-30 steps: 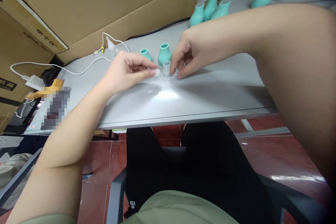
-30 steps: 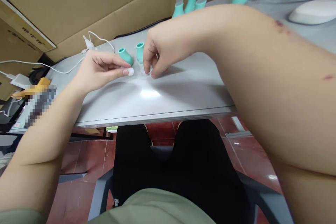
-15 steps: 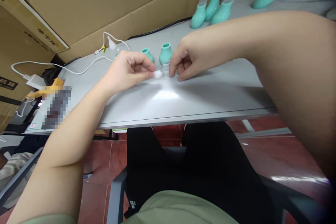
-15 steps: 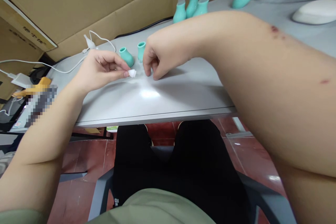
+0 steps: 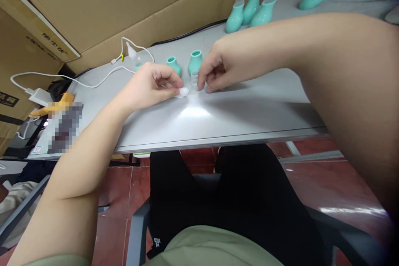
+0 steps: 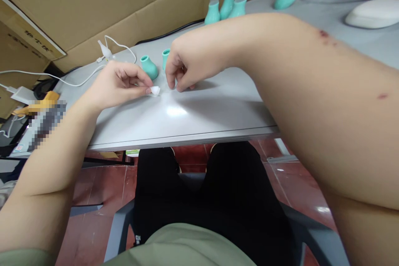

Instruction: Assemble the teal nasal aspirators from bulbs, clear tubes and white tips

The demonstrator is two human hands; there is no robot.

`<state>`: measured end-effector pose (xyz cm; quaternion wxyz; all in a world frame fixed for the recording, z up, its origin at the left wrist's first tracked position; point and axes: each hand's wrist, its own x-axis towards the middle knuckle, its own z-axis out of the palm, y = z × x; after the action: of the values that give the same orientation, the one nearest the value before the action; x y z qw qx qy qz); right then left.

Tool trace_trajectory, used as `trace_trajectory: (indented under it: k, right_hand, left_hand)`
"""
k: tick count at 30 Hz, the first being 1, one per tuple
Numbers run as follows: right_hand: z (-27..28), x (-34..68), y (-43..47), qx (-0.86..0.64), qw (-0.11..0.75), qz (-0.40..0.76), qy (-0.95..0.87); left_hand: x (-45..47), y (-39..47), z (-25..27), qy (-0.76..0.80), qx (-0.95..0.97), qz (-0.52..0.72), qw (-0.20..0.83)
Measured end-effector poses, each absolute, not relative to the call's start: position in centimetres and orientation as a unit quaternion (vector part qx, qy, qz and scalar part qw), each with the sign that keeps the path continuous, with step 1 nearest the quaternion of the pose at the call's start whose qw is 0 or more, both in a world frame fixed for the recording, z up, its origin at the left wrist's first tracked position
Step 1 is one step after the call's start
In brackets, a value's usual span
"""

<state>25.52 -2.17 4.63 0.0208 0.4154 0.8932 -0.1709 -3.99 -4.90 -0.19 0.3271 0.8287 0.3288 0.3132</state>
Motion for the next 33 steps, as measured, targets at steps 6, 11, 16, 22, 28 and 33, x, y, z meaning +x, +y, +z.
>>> trace_trajectory:
  k: [6, 11, 16, 22, 28, 33]
  right_hand:
    - [4.9, 25.8, -2.1, 0.412, 0.013, -0.186, 0.892]
    - [5.5, 26.4, -2.1, 0.434, 0.02, -0.168, 0.885]
    - [5.7, 27.4, -1.6, 0.463, 0.0, -0.144, 0.874]
    - [5.8, 28.1, -1.5, 0.461, -0.021, -0.101, 0.881]
    - [5.0, 28.2, -0.4, 0.465, -0.017, -0.115, 0.878]
    - [4.4, 27.4, -0.3, 0.46, 0.009, -0.129, 0.878]
  left_hand:
    - [-4.2, -4.9, -0.1, 0.334, 0.838, 0.309, 0.303]
    - [-4.4, -5.1, 0.0, 0.337, 0.839, 0.303, 0.302]
    - [-4.8, -5.0, -0.1, 0.337, 0.842, 0.292, 0.302]
    - [-5.0, -4.9, 0.0, 0.346, 0.843, 0.285, 0.297]
    - [-5.0, -5.2, 0.2, 0.332, 0.853, 0.276, 0.293]
    - [-5.5, -4.8, -0.4, 0.304, 0.87, 0.28, 0.268]
